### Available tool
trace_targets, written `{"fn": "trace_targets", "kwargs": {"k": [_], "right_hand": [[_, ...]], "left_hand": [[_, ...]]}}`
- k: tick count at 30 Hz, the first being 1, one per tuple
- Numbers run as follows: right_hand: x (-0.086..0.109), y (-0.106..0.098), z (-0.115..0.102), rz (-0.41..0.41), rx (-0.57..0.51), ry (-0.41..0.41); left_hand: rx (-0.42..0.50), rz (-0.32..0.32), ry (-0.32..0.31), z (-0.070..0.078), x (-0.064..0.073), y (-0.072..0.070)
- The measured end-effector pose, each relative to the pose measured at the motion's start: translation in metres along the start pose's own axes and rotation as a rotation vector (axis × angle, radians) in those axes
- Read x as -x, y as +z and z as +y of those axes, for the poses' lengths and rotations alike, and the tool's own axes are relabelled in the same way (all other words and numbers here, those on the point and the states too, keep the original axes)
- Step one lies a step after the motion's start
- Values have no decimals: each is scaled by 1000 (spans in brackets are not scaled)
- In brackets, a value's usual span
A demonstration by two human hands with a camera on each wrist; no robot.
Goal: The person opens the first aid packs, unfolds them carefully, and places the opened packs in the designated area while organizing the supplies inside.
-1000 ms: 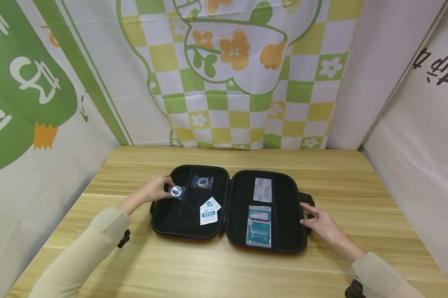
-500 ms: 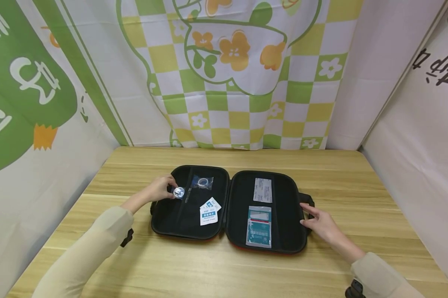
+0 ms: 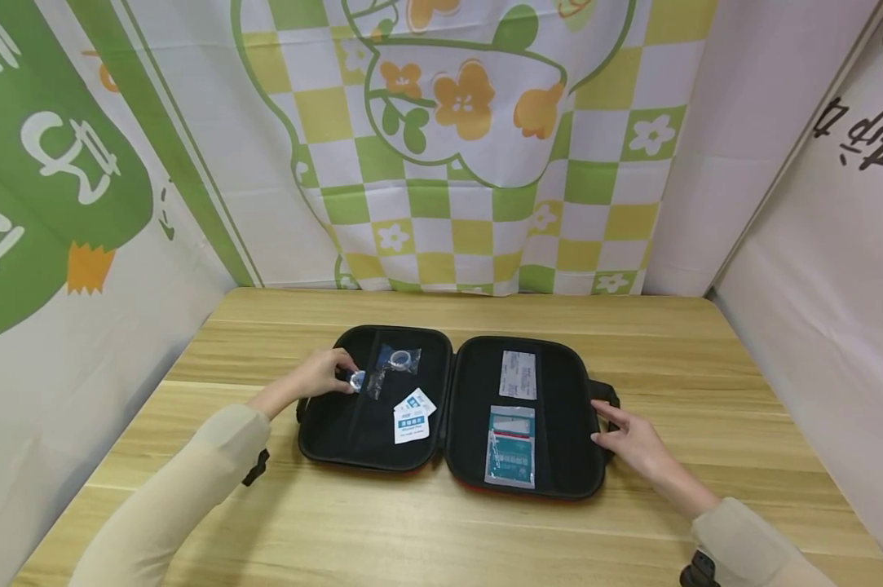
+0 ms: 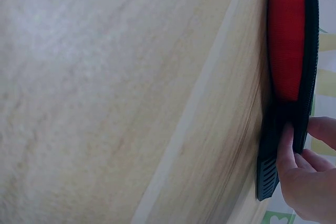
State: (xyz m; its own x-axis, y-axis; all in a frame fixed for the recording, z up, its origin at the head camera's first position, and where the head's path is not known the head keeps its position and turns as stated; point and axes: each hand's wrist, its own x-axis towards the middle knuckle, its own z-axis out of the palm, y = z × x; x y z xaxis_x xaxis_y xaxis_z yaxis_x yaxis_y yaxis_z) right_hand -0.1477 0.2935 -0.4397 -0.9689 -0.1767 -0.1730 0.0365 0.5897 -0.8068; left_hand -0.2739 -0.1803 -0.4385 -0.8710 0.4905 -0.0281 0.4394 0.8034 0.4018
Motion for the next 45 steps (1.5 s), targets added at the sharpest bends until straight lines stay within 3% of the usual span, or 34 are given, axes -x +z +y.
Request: {"fn": "trace_targets", "kwargs": {"k": [12, 17, 18, 20, 24, 25, 26, 27, 33, 35, 38, 40, 41, 45], "right_hand": [[-1, 1, 2, 7, 2, -6], [-1, 1, 2, 4, -3, -1], [-1, 0, 2, 4, -7, -2], [-1, 0, 2, 8, -5, -6], [-1, 1, 2, 18, 1, -19], [-1, 1, 3, 20, 3, -21], [-1, 1, 3, 21, 5, -18], [-2, 1, 3, 20, 5, -21], [-2, 0, 4, 12, 3, -12], [-2, 0, 4, 12, 5, -11], [-2, 1, 4, 21, 15, -19], [-3, 1, 5, 28, 23, -22], [-3, 1, 5, 32, 27, -25], [-3, 1, 6, 34, 24, -27]], "left_hand": [[91, 25, 18, 5, -4, 6], [88, 50, 69, 1, -10, 11], [109, 69, 101, -11, -17, 20], [141, 43, 85, -34, -30, 36], [210, 71, 97, -98, -66, 86], [222, 61, 72, -106, -72, 94], [243, 77, 87, -116, -76, 102], [263, 97, 109, -124, -80, 110], [383, 17, 12, -132, -86, 120], [442, -17, -30, -142, -92, 127], [568, -39, -31, -176, -107, 149], [627, -53, -49, -207, -123, 172], [662, -54, -46, -208, -123, 172], [713, -55, -126, -95, -63, 89]]}}
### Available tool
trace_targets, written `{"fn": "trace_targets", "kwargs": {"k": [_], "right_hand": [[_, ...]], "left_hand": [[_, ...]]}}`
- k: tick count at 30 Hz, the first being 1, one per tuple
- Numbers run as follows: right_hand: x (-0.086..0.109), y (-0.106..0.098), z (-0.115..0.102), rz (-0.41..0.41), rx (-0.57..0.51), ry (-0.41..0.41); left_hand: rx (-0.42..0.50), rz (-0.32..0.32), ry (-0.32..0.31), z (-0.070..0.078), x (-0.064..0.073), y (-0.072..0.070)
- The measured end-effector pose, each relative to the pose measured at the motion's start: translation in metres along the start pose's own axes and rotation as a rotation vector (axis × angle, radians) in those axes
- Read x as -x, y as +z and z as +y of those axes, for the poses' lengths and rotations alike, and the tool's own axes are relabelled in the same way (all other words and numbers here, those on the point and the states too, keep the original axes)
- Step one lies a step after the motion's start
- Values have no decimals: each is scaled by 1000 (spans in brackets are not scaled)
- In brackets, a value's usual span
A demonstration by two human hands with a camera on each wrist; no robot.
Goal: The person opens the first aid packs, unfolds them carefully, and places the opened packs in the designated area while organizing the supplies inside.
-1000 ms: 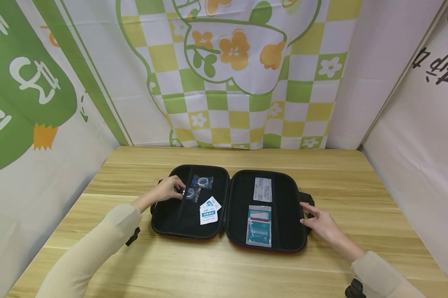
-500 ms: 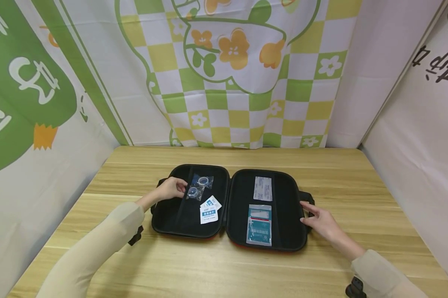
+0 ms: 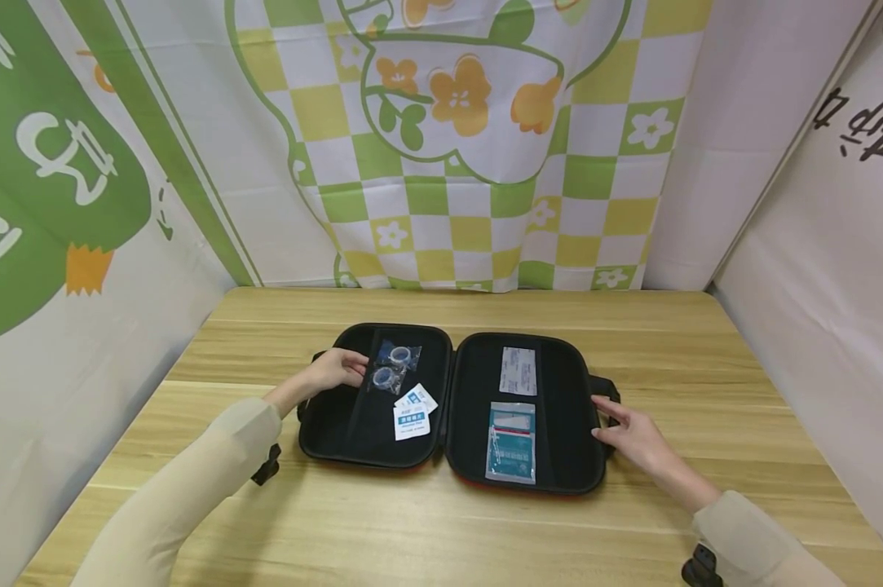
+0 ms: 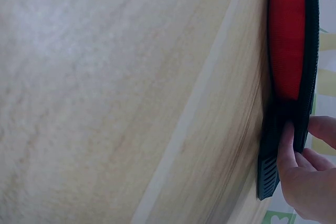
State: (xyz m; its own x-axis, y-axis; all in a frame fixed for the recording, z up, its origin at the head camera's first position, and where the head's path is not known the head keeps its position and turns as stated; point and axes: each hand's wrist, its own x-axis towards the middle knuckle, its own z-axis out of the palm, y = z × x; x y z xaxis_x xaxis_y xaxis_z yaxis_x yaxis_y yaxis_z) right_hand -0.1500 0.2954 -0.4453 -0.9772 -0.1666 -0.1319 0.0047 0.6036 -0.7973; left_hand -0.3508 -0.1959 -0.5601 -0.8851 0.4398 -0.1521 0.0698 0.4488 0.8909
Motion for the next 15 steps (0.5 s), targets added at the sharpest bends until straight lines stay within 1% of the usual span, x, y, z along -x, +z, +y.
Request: {"fn": "trace_targets", "kwargs": {"k": [2, 3, 4, 5, 6, 7, 8, 9, 10, 11, 12, 13, 14, 15], "right_hand": [[0, 0, -1, 2, -3, -7], [1, 0, -1, 1, -4, -8], [1, 0, -1, 1, -3, -9], [0, 0, -1, 2, 0, -10], [1, 0, -1, 3, 8, -7], [1, 0, -2, 4, 11, -8], [0, 0, -2, 4, 12, -5], [0, 0, -1, 6, 15, -3], [0, 0, -1, 7, 17, -2], [0, 0, -1, 8, 16, 1], [0, 0, -1, 8, 17, 1], [0, 0, -1, 18, 33, 6], [0, 0, -1, 15, 30, 7], [0, 0, -1, 13, 30, 8]], "left_hand": [[67, -5, 10, 54, 34, 4], [56, 9, -21, 69, 42, 6], [103, 2, -4, 49, 31, 5], [136, -4, -8, 36, 23, 3], [144, -1, -21, 28, 18, 3], [167, -10, -5, 15, 10, 2], [150, 9, -43, 26, 15, 4], [138, 25, -82, 40, 22, 7], [158, 24, -90, 53, 30, 8], [139, 38, -133, 73, 41, 10], [142, 49, -149, 86, 49, 12], [152, 50, -156, 96, 55, 13], [147, 68, -213, 114, 65, 16], [161, 68, -222, 123, 71, 16]]}}
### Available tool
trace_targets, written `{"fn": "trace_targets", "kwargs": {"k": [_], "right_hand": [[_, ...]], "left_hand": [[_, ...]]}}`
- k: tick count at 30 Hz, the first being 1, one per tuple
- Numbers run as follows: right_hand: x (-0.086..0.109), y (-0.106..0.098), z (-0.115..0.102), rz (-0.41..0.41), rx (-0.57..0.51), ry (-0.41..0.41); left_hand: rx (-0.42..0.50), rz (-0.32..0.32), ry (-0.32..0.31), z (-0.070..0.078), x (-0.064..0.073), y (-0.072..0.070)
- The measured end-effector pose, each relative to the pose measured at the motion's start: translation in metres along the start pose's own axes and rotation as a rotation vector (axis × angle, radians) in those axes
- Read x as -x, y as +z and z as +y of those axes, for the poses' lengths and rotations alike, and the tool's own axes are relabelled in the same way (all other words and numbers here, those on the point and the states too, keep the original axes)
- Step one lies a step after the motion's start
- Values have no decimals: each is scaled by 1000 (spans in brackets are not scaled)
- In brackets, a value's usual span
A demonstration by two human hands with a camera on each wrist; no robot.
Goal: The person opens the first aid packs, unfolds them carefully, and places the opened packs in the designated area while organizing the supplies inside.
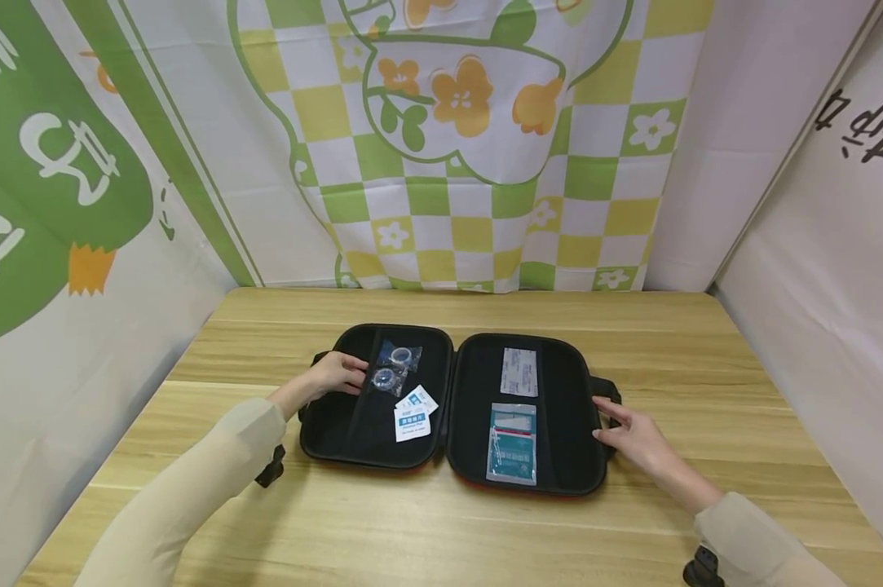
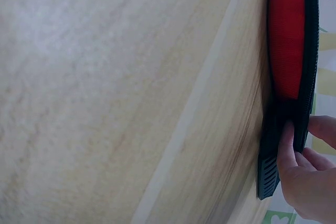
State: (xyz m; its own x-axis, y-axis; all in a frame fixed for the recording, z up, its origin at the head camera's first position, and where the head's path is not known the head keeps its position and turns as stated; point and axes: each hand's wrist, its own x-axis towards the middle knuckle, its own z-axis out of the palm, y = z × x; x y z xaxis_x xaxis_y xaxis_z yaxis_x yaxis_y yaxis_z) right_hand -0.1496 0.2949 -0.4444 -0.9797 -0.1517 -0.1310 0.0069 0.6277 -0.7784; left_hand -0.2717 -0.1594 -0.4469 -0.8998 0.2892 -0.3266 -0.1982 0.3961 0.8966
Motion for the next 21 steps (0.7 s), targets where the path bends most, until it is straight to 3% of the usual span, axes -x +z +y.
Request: {"fn": "trace_targets", "kwargs": {"k": [3, 7, 8, 11, 15, 17, 18, 21], "right_hand": [[1, 0, -1, -10, -5, 2], [2, -1, -2, -29, -22, -2], [2, -1, -3, -31, -21, -1], [2, -1, -3, -28, -25, -1], [0, -2, -2, -25, -39, -4], [0, -1, -1, -30, -44, -5], [0, -1, -1, -31, -42, -3], [1, -2, -2, -41, -42, 4]], "left_hand": [[44, 1, -41, 13, 12, 4], [76, 26, -74, 3, 3, 4], [77, 31, -80, -3, -3, 4], [97, 7, -12, -28, -24, -1], [150, -53, 63, -89, -81, -15], [130, -40, 41, -113, -106, -19], [127, -33, 33, -119, -112, -20], [125, -22, 25, -117, -110, -18]]}}
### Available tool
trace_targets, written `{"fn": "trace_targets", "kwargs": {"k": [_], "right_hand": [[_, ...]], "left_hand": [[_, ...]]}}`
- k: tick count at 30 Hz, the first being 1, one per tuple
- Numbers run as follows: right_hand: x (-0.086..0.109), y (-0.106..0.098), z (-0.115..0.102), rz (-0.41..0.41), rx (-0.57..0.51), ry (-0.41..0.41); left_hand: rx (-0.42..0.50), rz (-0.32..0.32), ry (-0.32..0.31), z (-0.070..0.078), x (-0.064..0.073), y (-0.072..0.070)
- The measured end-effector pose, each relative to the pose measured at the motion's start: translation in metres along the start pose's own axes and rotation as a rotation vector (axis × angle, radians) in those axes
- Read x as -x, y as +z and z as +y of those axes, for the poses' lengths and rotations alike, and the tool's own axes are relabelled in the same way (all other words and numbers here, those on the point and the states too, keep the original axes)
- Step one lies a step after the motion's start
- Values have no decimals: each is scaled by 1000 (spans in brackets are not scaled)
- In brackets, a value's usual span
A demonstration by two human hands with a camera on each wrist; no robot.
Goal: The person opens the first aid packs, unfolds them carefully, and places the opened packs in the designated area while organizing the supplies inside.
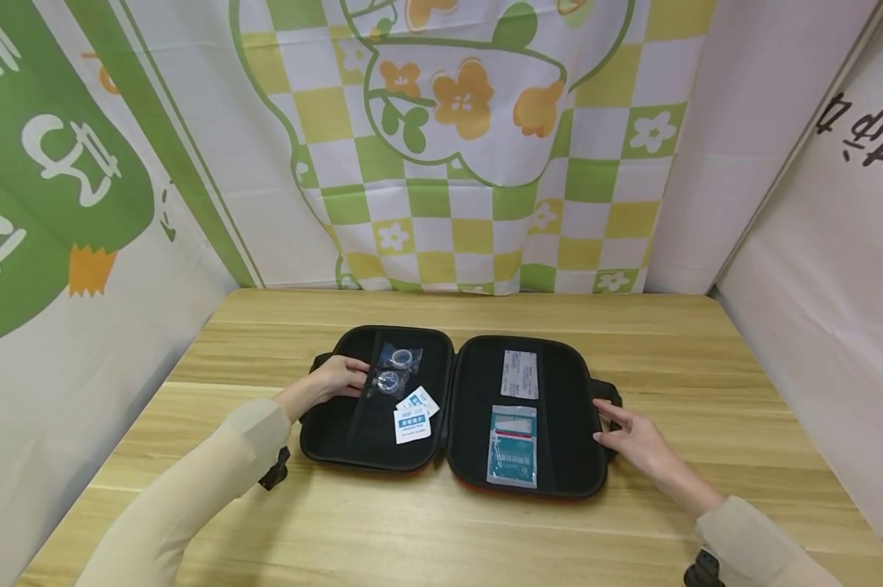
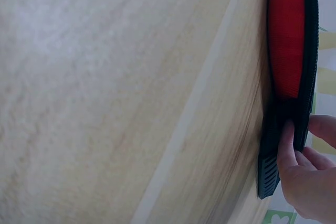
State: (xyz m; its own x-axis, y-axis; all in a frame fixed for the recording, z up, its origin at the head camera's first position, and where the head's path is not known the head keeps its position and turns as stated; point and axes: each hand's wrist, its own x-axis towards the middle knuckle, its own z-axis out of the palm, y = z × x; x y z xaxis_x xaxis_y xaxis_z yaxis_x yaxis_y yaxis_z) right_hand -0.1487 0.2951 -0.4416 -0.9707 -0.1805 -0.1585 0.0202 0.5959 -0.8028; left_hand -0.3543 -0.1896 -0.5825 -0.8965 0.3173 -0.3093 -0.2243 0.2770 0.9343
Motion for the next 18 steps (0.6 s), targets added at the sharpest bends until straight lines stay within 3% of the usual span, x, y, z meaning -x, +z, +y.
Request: {"fn": "trace_targets", "kwargs": {"k": [3, 5, 8, 11, 14, 16, 18], "right_hand": [[1, 0, -1, -1, -5, 3], [1, 0, -1, -1, -6, 1], [1, 0, 0, 1, 1, -5], [1, 0, 1, 2, 13, -8], [0, 1, 2, 12, 22, -22], [-2, 1, 3, 20, 31, -29], [-3, 1, 4, 27, 36, -36]], "left_hand": [[35, -3, -12, 23, 20, 8], [19, 22, -27, 49, 43, 19], [-59, 88, -111, 96, 83, 38], [-100, 114, -136, 123, 109, 46], [-100, 107, -108, 125, 112, 42], [-79, 82, -61, 94, 85, 25], [-76, 70, -19, 48, 42, 3]]}}
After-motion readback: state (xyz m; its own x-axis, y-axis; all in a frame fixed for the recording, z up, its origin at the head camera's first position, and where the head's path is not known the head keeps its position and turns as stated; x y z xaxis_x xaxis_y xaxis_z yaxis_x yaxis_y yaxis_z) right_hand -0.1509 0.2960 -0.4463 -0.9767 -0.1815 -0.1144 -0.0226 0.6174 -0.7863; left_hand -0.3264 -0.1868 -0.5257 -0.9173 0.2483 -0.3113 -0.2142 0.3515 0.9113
